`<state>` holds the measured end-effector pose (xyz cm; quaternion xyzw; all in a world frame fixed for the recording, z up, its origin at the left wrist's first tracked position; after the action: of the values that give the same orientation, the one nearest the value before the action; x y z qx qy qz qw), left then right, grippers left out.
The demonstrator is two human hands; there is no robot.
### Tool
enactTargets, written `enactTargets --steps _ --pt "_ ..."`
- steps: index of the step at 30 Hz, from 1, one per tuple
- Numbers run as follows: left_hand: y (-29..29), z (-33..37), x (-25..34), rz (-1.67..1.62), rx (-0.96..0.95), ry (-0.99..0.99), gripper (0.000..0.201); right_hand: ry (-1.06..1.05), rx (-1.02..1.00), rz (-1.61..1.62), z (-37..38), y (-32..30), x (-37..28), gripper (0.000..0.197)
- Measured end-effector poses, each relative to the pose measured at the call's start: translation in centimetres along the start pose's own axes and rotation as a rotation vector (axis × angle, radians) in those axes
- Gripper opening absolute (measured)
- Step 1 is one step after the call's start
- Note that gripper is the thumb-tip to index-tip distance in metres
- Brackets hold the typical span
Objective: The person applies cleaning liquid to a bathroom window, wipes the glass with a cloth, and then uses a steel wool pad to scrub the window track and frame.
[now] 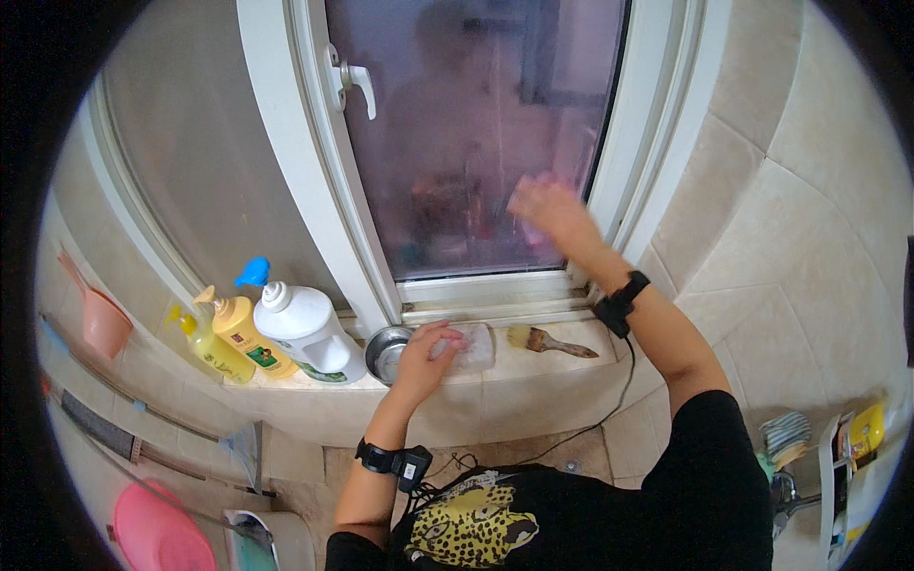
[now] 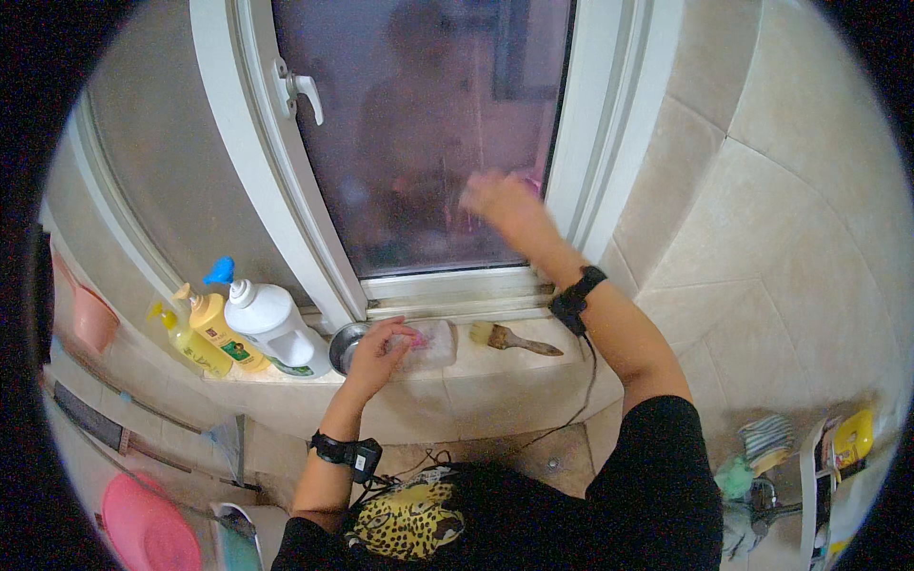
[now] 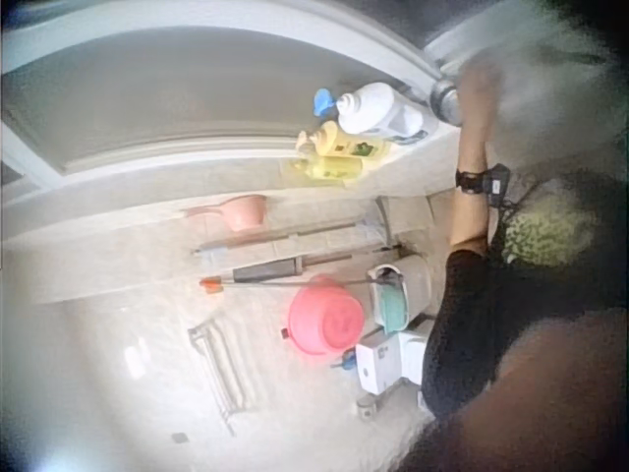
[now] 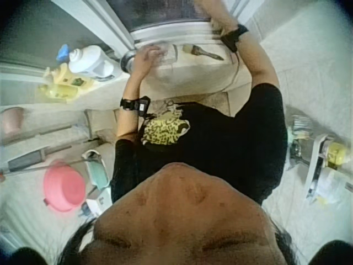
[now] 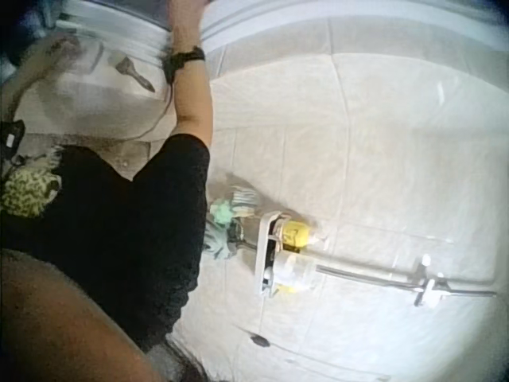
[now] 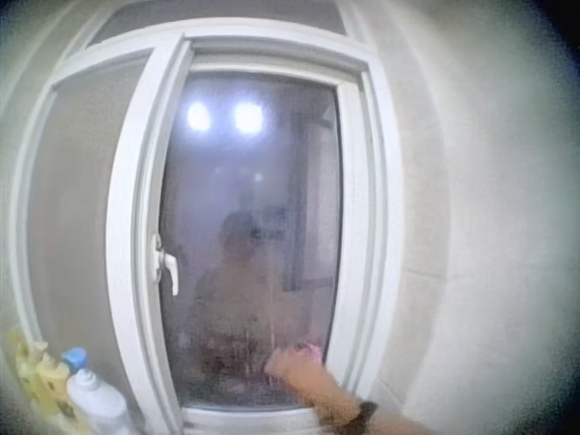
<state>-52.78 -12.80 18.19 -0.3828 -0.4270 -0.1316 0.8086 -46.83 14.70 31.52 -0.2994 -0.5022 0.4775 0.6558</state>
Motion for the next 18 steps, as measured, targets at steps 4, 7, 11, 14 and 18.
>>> enactTargets --steps 4,7,11,14,18 --pt "1.1 -0.1 -0.8 -0.118 0.030 -0.008 0.014 0.389 0.738 -0.054 0.9 -1.7 5.0 0.053" --pt "0.8 -0.3 -0.6 -0.084 0.053 -0.082 0.013 0.252 0.774 0.008 1.2 1.9 1.1 0.048" --pt "0.6 -0.6 -0.7 -0.120 0.043 -0.101 0.014 -0.236 0.208 0.099 -3.8 11.8 -4.1 0.047" --pt "0.0 -0.6 -2.0 -0.115 0.052 -0.126 0.015 -0.110 0.226 0.038 -5.5 12.2 -4.5 0.046" --pt "0.2 -0.8 -1.8 -0.140 0.059 -0.150 0.014 0.322 0.438 0.164 -6.6 10.3 -1.9 0.049"
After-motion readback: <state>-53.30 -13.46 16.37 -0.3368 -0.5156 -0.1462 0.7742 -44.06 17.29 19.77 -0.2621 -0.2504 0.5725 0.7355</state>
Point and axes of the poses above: each hand's wrist, its own z-axis towards the middle knuckle, its own y-axis out of the palm, x = y × z, the point moved 2 cm from there along z, towards the middle knuckle, and after that the axes turned 4 degrees about z, right-handed, at the moved point
